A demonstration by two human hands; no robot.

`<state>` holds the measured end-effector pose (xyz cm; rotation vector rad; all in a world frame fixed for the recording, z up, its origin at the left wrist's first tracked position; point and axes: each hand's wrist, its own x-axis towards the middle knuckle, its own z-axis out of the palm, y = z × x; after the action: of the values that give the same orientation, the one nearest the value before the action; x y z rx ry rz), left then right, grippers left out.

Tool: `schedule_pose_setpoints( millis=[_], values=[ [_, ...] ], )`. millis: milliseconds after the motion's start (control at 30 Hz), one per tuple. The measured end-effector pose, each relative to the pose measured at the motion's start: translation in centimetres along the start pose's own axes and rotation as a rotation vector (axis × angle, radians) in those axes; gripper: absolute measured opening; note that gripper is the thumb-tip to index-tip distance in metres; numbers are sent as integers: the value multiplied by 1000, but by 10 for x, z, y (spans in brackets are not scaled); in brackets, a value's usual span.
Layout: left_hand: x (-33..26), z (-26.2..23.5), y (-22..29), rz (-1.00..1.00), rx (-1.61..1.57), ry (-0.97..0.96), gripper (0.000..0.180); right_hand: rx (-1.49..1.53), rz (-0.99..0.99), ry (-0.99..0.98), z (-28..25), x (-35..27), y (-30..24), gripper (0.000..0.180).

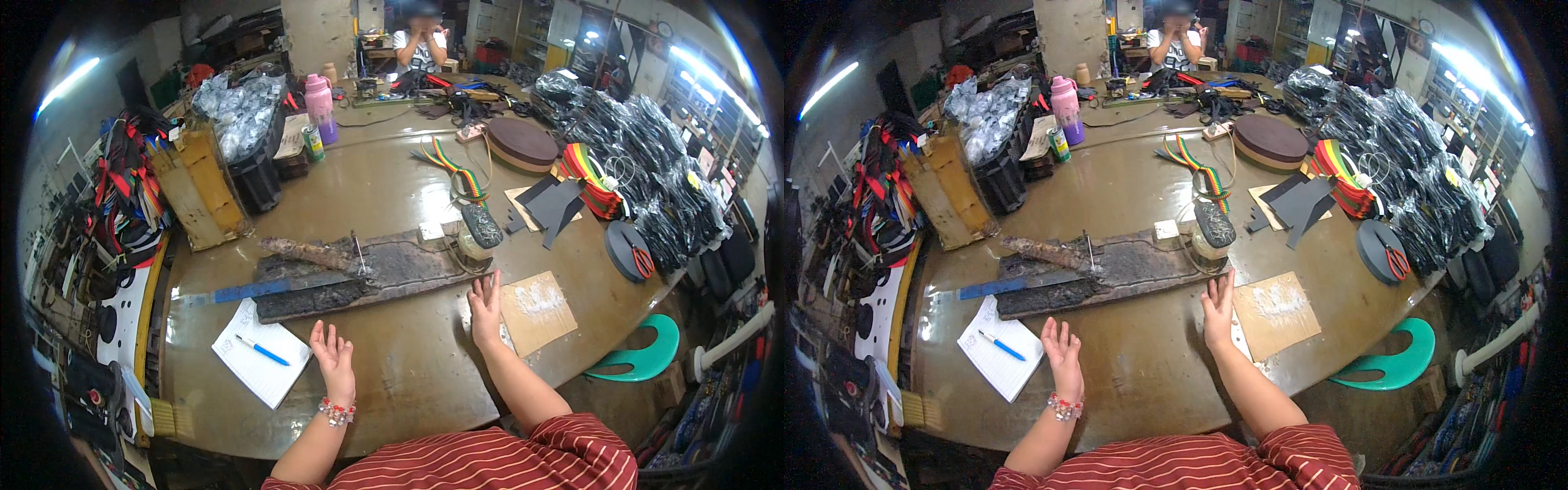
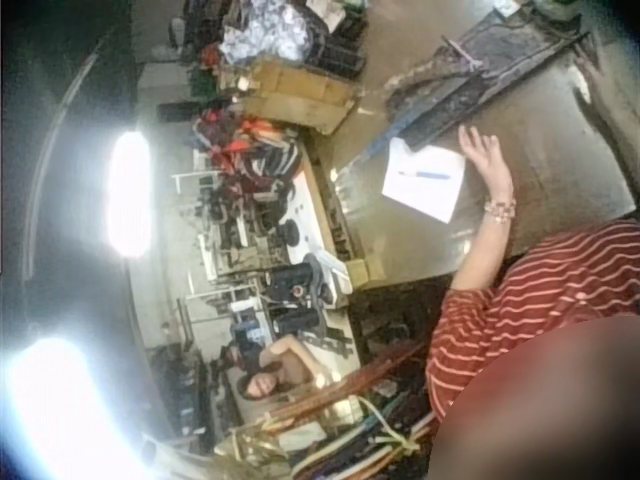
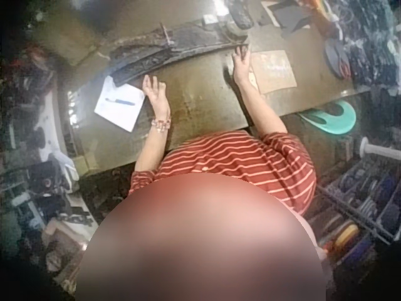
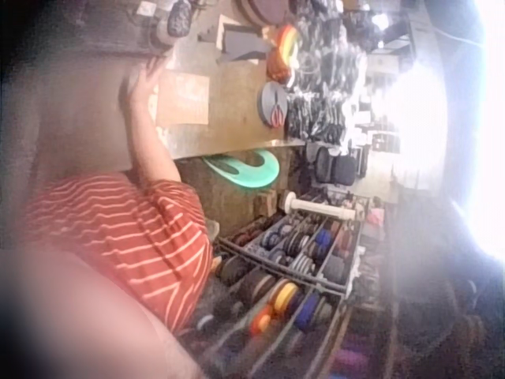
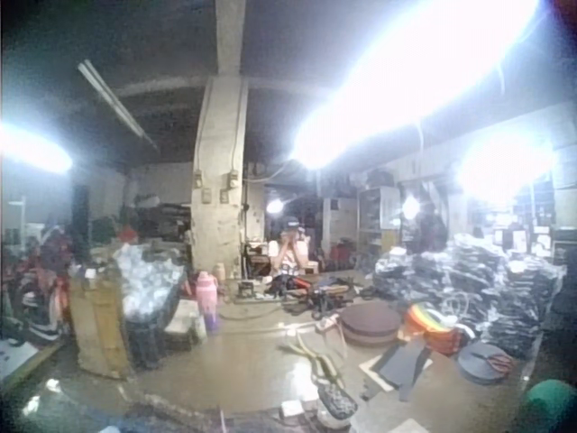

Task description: The person retrieves a grey hat base and a colorful braided band from a shelf, then measures and cuts the band on a worktable. They also cut a grey fabric strip and place it on the hat base, preparing components for assembly.

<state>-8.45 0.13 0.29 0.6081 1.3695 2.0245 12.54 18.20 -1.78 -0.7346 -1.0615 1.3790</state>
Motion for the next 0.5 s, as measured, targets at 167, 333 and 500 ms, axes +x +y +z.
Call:
schedule_pose_setpoints(
  millis=[167,333,500],
  values=[
    [4,1,2,12,20,19,63,-124,-41,-21,0,-1,0,84],
    [5,-3,3,115,48,12,63,-94,-37,-45,0,-2,-1,84],
    [14,-9,1,124,31,39,62,-113,-16,-44,2,1,-6,84]
  ],
)
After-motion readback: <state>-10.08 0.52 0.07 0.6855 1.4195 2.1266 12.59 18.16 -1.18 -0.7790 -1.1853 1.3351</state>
